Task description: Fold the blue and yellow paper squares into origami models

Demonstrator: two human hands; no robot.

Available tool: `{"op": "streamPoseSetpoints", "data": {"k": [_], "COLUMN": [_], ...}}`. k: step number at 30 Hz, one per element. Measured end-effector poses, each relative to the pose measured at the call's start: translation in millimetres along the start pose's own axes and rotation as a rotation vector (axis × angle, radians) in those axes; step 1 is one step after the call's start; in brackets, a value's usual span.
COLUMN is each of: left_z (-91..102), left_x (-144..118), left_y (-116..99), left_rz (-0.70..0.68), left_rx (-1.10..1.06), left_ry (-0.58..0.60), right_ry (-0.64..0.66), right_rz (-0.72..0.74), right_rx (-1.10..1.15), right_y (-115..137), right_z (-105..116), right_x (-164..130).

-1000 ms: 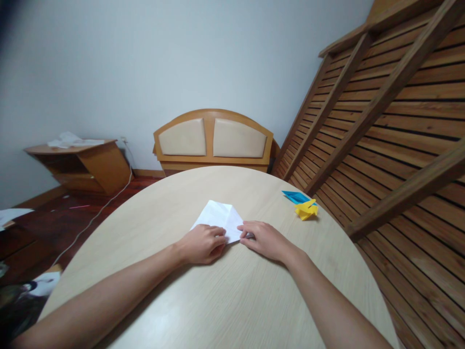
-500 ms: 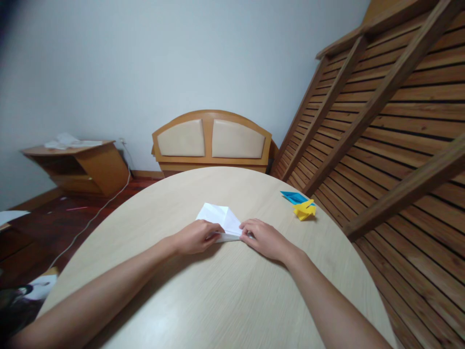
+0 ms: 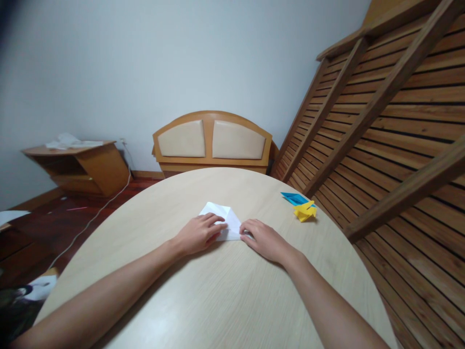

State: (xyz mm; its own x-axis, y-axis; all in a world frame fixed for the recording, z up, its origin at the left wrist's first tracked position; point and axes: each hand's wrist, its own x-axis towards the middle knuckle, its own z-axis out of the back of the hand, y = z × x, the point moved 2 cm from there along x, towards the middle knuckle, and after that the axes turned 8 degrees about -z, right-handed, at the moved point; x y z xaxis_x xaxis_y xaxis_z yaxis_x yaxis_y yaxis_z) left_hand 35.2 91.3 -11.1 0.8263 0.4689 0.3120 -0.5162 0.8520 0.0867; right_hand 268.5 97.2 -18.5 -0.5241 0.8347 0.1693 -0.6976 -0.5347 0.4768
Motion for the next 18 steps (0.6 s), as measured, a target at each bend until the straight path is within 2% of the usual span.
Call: {"op": "streamPoseSetpoints", "data": {"k": [4, 12, 18], "left_z": [-3.2, -10.7, -12.0], "left_x": [-1, 0, -2], "left_y": [1, -1, -19], "left_rz": [-0.034, -0.071, 0.064], "left_rx": [0.076, 0.044, -0.084], "left_ry": [-0.059, 0.098, 0.058], "right_ry": [-0.008, -0.045, -0.014], "right_rz": [0.029, 0.049, 0.0], "right_rx": [-0.045, -0.153, -0.275], "right_y": [-1, -1, 13], "right_z": [-2, -5, -16], "right_x": [0, 1, -3]}}
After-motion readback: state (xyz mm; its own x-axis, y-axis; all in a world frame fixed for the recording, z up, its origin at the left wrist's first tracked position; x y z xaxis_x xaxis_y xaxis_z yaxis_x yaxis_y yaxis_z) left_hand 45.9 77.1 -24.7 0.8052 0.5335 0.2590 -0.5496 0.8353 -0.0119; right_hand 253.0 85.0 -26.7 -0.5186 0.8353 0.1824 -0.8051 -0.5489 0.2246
